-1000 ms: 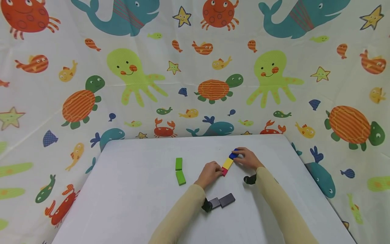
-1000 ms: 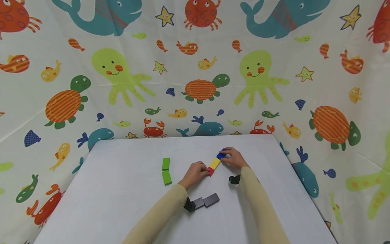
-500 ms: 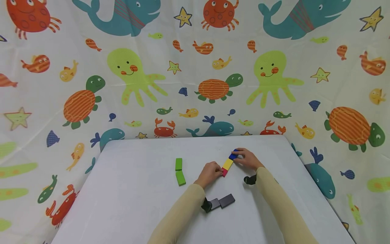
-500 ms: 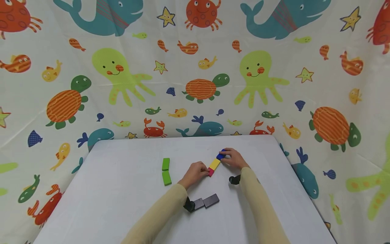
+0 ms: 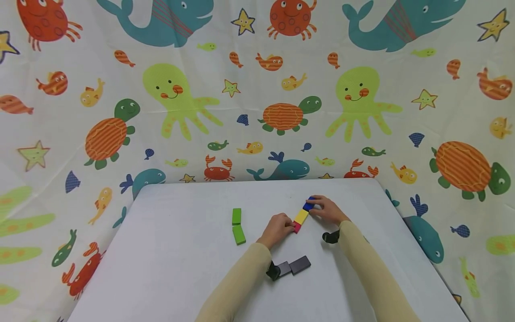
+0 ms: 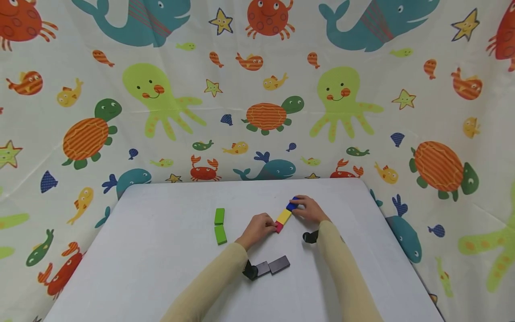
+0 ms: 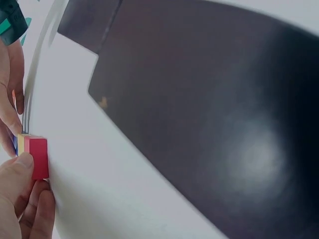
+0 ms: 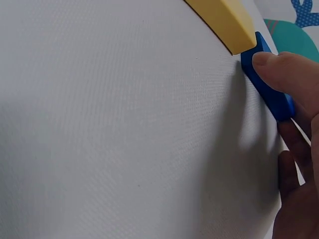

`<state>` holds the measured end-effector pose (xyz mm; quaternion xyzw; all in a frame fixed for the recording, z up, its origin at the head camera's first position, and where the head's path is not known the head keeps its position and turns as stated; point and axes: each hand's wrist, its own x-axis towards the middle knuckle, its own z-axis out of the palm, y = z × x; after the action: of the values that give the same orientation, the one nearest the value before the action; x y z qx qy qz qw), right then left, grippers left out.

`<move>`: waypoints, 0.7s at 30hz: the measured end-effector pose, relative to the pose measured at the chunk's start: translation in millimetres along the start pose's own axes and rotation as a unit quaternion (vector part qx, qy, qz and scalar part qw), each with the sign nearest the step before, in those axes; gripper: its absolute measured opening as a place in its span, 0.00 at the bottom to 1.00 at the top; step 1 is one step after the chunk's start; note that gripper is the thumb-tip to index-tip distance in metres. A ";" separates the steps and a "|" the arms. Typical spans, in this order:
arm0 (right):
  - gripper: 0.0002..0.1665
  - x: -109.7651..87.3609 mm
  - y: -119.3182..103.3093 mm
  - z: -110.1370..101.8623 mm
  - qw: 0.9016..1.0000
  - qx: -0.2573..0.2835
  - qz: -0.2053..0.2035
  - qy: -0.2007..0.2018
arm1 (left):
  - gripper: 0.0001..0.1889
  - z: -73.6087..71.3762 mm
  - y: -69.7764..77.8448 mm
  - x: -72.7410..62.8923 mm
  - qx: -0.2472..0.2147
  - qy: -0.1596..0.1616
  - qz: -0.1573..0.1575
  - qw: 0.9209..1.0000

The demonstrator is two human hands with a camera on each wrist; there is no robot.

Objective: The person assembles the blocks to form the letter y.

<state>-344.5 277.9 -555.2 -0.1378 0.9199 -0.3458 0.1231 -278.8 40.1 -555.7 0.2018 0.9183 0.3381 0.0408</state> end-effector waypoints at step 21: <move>0.28 -0.7 3.9 4.1 0.999 -0.021 -0.040 0.022 | 0.06 -0.4 2.0 -1.0 -0.005 -0.001 -0.001 1.000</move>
<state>-343.2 278.5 -560.7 -0.1692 0.9233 -0.3338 0.0859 -277.3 40.8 -554.1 0.2007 0.9169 0.3423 0.0432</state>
